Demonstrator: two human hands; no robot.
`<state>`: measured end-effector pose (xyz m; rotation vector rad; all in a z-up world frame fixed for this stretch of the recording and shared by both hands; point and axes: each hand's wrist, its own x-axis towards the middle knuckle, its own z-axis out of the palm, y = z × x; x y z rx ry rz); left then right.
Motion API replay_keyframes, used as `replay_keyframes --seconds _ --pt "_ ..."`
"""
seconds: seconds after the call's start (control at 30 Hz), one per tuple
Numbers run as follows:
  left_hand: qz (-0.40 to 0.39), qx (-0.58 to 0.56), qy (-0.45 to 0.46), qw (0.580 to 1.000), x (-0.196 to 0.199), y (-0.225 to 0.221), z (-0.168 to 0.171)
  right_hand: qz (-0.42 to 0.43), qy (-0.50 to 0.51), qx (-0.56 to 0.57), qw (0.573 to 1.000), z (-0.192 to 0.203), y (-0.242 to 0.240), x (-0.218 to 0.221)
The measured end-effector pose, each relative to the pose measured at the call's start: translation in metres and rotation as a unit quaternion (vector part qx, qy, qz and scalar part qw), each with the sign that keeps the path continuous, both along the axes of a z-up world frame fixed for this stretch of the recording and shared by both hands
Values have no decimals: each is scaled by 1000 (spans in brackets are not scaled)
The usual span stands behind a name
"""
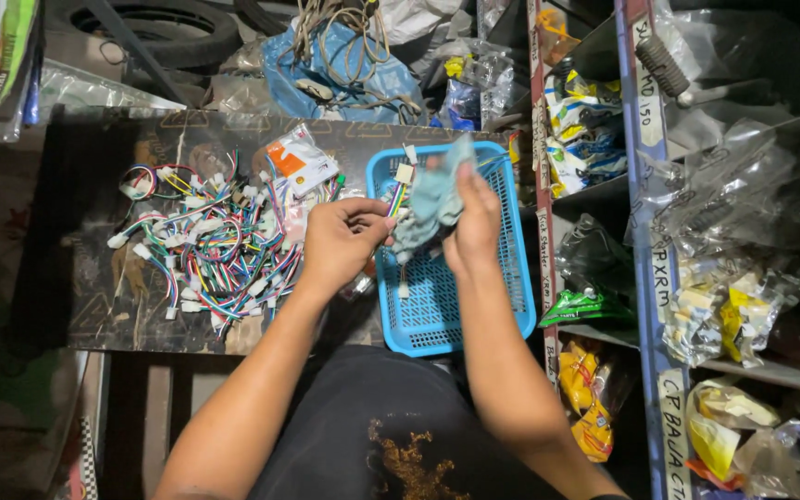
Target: Cleaning and sorting motorcycle wire harnesses using a rag.
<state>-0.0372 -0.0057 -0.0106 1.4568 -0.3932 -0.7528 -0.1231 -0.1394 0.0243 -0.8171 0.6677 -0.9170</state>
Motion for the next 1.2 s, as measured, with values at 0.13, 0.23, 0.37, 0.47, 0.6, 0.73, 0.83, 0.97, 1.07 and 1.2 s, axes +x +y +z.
replay_keyframes --seconds 0.13,0.23,0.37,0.47,0.6,0.73,0.83,0.97,1.07,1.2 --pt "-21 -4 19 1000 -6 -4 -2 68 -10 -35 997 -20 -9 -2" --pt "-50 8 2 999 -10 -3 3 166 30 -5 986 -54 -15 -5" --pt "-76 21 -1 997 -10 1 6 101 108 -139 979 -56 -9 -7" --pt "-92 20 4 996 -17 0 2 71 150 -164 972 -34 3 -11" --pt "-90 19 21 996 -6 4 -12 119 100 -133 979 -56 -27 -17" --pt "-103 -14 139 985 -16 0 -8 217 -19 -11 976 -20 -11 -27" --pt "-84 -106 333 933 -24 -11 -10 238 -95 71 964 -63 -28 -35" --pt "-112 -120 351 922 -31 -16 -3 204 -84 109 969 -87 -52 -42" --pt "-117 -107 317 935 -37 -22 0 118 -27 101 987 -60 -51 -48" --pt "-10 -36 270 962 -55 -34 -10 -63 26 2 998 -36 -72 -71"
